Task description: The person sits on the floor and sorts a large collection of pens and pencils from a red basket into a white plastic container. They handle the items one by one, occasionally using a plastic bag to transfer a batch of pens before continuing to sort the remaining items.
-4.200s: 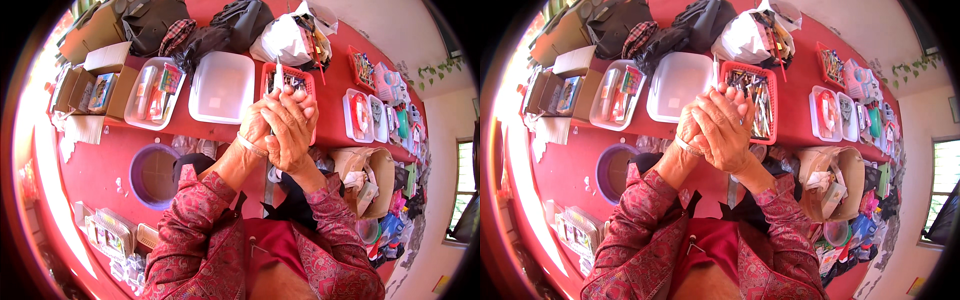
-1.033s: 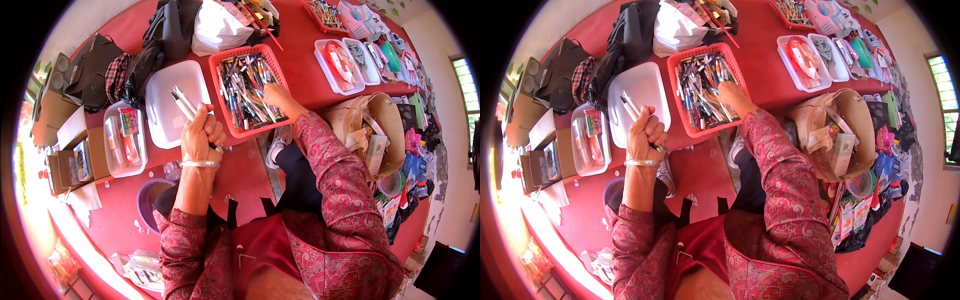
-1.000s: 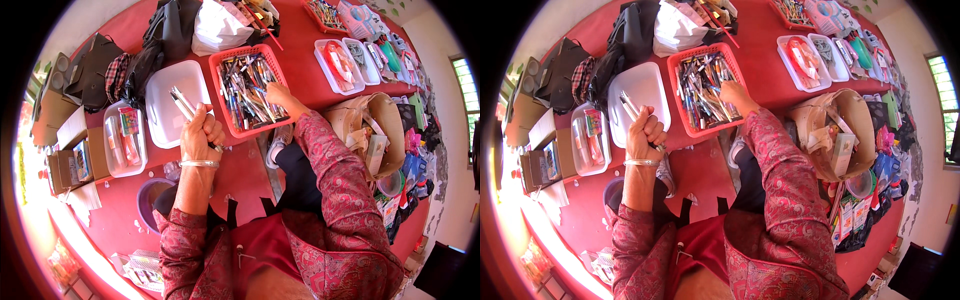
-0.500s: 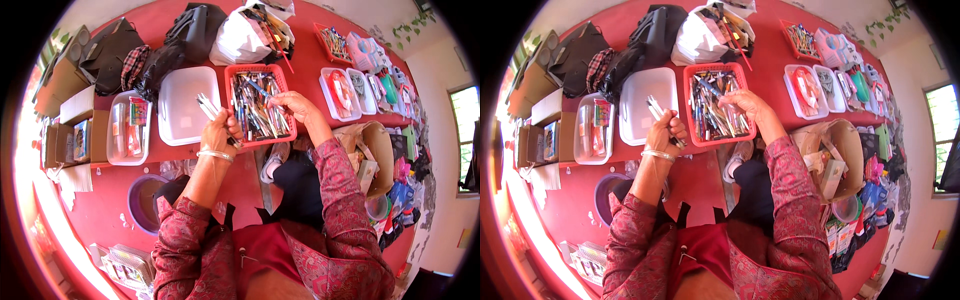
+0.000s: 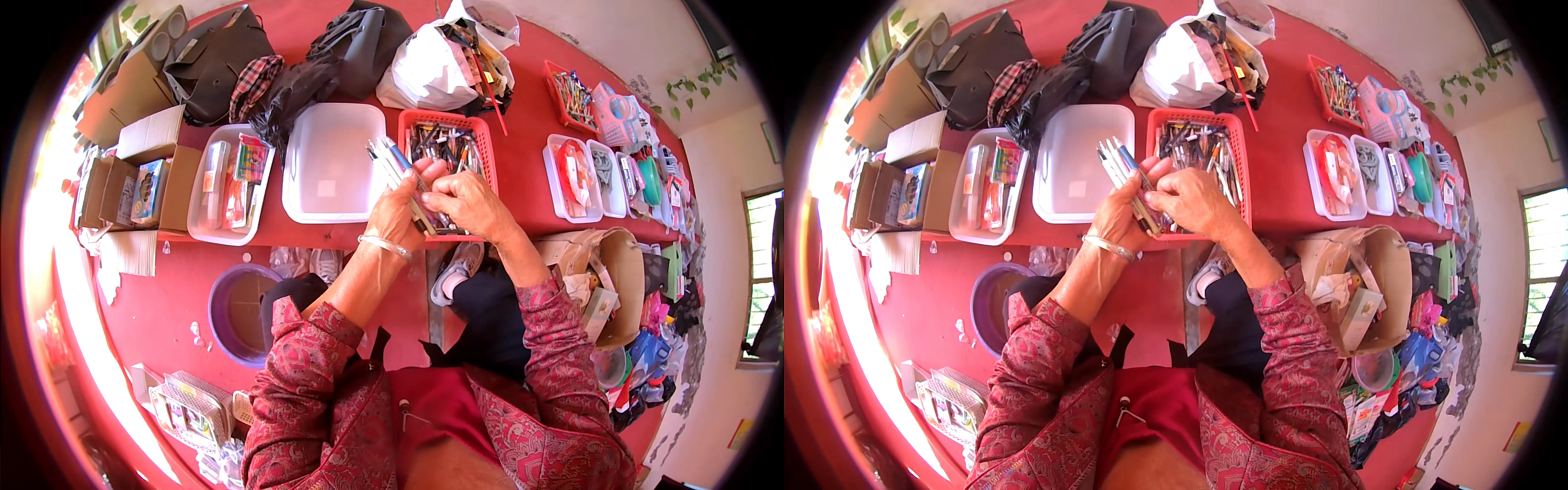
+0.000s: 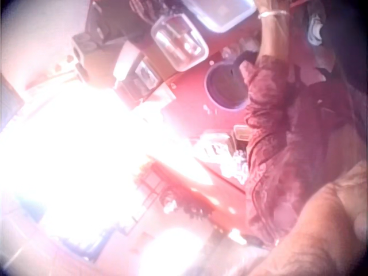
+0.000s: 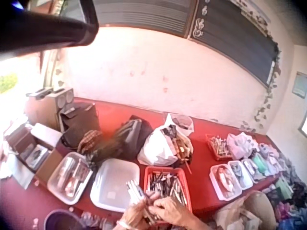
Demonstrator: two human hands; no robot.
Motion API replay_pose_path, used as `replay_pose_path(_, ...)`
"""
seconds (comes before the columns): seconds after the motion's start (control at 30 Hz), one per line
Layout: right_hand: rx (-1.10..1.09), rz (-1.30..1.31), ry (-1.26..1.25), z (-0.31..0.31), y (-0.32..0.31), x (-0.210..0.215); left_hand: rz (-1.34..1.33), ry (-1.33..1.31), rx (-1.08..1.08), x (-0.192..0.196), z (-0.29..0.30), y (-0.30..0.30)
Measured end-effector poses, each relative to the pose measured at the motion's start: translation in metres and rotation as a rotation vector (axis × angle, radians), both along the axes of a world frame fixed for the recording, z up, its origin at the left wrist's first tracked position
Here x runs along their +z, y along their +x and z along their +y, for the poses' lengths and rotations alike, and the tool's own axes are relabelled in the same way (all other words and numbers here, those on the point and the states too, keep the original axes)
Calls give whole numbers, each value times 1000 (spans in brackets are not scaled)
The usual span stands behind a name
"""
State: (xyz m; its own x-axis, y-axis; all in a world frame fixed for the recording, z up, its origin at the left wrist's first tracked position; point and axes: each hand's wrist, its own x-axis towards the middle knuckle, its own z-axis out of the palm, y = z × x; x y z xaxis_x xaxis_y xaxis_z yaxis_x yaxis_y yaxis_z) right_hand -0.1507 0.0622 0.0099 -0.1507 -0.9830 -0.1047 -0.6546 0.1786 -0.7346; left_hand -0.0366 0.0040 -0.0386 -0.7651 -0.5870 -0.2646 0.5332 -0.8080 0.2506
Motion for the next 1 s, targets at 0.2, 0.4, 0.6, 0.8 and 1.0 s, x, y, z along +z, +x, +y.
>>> replay_pose_path(0.2,-119,-92,217,5,-1,26,-38,-9,-98,4,1,9)
replay_pose_path(0.4,-128,-640,-6,-5,-18,9,-89,-211,-255,7,10,6)
replay_pose_path(0.6,-220,-893,-79,-19,-41,-15,-153,-315,-293,18,8,8)
replay_pose_path(0.8,-627,-333,24,-4,-137,-101,-136,-118,-77,14,-15,12)
replay_pose_path(1.0,-437,379,450,9,-102,-159,-228,-74,-29,14,-10,13)
